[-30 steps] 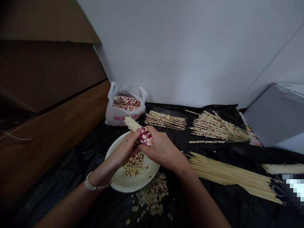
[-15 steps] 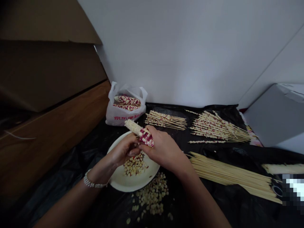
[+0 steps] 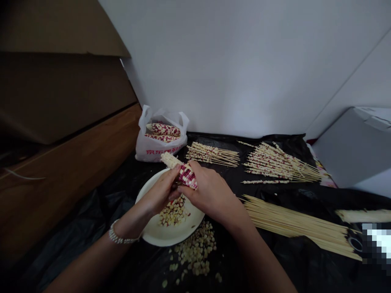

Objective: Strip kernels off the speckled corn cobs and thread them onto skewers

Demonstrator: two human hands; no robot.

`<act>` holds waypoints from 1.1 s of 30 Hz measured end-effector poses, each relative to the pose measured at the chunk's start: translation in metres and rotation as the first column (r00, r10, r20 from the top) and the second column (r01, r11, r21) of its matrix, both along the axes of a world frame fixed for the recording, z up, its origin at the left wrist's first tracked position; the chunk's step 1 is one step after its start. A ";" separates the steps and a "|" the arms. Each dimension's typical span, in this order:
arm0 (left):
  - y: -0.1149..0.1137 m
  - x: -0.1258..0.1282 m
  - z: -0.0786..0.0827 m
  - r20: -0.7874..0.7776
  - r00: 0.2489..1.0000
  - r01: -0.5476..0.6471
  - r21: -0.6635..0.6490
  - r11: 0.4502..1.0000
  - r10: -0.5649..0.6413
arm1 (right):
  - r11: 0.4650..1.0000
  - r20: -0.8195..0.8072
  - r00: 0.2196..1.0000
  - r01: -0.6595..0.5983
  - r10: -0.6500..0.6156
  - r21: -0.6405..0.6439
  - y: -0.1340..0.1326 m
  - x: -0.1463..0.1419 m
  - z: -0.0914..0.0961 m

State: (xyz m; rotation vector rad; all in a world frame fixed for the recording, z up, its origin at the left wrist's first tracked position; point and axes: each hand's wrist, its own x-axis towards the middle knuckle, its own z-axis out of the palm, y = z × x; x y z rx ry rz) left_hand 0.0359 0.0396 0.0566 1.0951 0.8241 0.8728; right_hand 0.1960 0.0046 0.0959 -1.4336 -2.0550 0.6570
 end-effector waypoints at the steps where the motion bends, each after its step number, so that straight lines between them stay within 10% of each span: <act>1: 0.000 0.001 -0.001 -0.016 0.999 -0.034 0.002 0.999 0.034 | 1.000 0.001 1.000 0.003 -0.003 -0.009 0.000 -0.001 0.000; 33: -0.002 0.002 0.002 -0.016 0.997 -0.079 -0.015 0.997 0.078 | 1.000 -0.041 0.999 -0.002 0.001 -0.022 0.000 -0.004 -0.001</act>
